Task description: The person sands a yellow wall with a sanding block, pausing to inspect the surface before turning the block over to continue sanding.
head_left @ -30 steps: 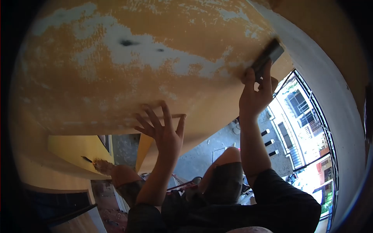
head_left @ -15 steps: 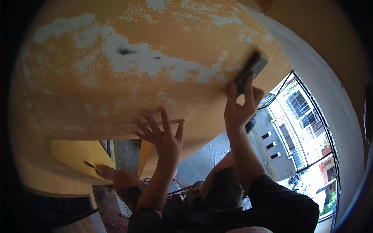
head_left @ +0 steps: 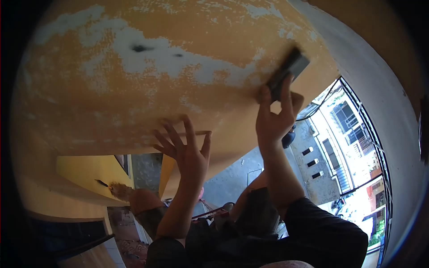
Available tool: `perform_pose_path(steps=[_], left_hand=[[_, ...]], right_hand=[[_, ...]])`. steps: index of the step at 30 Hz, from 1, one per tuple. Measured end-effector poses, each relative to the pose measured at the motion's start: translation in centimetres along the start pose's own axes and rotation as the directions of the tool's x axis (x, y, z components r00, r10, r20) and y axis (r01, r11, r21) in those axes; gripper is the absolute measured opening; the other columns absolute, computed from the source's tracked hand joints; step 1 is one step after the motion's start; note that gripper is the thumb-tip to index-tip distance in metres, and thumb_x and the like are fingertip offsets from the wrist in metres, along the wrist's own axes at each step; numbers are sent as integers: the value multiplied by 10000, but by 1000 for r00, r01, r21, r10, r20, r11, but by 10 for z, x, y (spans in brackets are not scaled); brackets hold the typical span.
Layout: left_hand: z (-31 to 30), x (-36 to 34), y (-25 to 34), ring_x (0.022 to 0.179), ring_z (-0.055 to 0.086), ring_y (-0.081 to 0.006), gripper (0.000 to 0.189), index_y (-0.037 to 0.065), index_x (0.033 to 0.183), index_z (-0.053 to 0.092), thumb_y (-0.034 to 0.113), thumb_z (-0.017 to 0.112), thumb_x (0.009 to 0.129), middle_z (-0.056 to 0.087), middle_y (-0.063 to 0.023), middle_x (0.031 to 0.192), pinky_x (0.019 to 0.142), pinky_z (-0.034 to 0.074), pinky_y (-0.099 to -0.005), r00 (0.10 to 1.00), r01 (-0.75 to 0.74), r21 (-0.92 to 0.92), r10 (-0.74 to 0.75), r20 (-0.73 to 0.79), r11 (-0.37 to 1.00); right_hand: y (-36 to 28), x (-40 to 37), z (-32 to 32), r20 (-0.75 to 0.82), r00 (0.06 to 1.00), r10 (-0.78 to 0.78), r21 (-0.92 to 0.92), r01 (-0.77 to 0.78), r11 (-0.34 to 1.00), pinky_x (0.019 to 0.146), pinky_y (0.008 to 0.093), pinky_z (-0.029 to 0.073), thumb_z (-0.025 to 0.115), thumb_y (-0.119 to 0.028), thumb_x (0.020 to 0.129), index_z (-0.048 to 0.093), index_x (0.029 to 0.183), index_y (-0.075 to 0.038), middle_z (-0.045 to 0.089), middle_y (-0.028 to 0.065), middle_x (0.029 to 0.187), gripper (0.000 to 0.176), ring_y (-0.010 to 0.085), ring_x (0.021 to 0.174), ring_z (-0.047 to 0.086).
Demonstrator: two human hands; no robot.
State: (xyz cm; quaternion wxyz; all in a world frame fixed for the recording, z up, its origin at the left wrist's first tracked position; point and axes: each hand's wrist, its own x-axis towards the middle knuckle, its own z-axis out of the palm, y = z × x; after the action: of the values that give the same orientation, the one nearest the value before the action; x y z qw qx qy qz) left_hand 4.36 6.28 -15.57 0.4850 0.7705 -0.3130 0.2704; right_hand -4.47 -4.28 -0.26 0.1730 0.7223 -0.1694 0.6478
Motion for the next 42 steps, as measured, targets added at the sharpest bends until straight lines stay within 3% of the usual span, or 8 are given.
perform_pose_path(steps=[3, 6, 22, 24, 30, 35, 37, 42], left_hand=[[-4, 3, 4, 1384, 56, -610, 805, 175, 1495, 358, 465, 703, 828, 106, -311, 1552, 999, 86, -800, 1000, 0, -48, 0, -12, 999], [-4, 2, 4, 1385, 57, -610, 796, 177, 1490, 368, 446, 707, 823, 108, -311, 1552, 996, 96, -803, 1000, -9, -49, 8, -8, 999], [0, 0, 3, 1390, 52, -603, 797, 176, 1488, 372, 467, 698, 821, 124, -311, 1550, 999, 84, -797, 1000, -12, -23, 11, -11, 1000], [1, 0, 4, 1398, 54, -590, 791, 187, 1488, 374, 455, 700, 819, 132, -310, 1548, 1002, 87, -794, 1000, 31, -41, -30, 6, 999], [-3, 1, 8, 1405, 71, -570, 775, 218, 1480, 396, 445, 711, 810, 151, -293, 1550, 1012, 95, -785, 999, 25, -30, -26, -24, 999], [-5, 2, 11, 1389, 117, -584, 760, 177, 1491, 371, 526, 628, 866, 157, -319, 1533, 992, 175, -783, 1000, -15, 102, 16, -12, 995], [-6, 2, 14, 1389, 116, -584, 760, 180, 1491, 372, 520, 634, 864, 165, -319, 1529, 994, 169, -784, 1000, -24, 98, 24, -3, 995], [-23, 6, 12, 1328, 251, -568, 736, 192, 1478, 396, 419, 699, 847, 221, -290, 1514, 1029, 234, -713, 1000, -23, 48, 24, -10, 999]], right_hand=[[-8, 16, 4, -37, 992, 122, 57, -120, 991, 663, 272, 416, 788, -124, 794, 573, 1338, -63, 503, 43, 858, 588, 135, 761, 502], [-16, -2, -8, 88, 990, 110, 72, -117, 991, 673, 251, 423, 768, -94, 817, 573, 1336, -58, 494, 44, 879, 556, 131, 764, 504], [-18, -3, 0, 66, 996, 61, 42, -64, 997, 754, 253, 436, 783, -95, 798, 577, 1333, -59, 496, 45, 884, 574, 143, 806, 505], [-17, 17, 7, -11, 999, 35, 76, -34, 996, 665, 268, 445, 796, -57, 763, 554, 1337, -4, 528, 78, 864, 625, 170, 777, 475], [-10, -39, -17, 207, 978, -37, 128, 11, 992, 740, 287, 425, 752, -74, 793, 536, 1341, 6, 497, 60, 935, 594, 176, 839, 509], [19, -126, -72, 339, 941, 17, 93, -51, 994, 765, 318, 427, 734, -74, 790, 461, 1371, 7, 510, 83, 963, 647, 202, 840, 506], [14, -146, -94, 491, 837, 240, 53, -303, 951, 776, 339, 449, 754, -35, 749, 493, 1328, 12, 535, 120, 985, 637, 212, 847, 544], [-1, -155, -107, 605, 714, 352, 94, -503, 859, 729, 308, 430, 746, -101, 781, 458, 1357, 5, 544, 108, 993, 652, 180, 819, 528]])
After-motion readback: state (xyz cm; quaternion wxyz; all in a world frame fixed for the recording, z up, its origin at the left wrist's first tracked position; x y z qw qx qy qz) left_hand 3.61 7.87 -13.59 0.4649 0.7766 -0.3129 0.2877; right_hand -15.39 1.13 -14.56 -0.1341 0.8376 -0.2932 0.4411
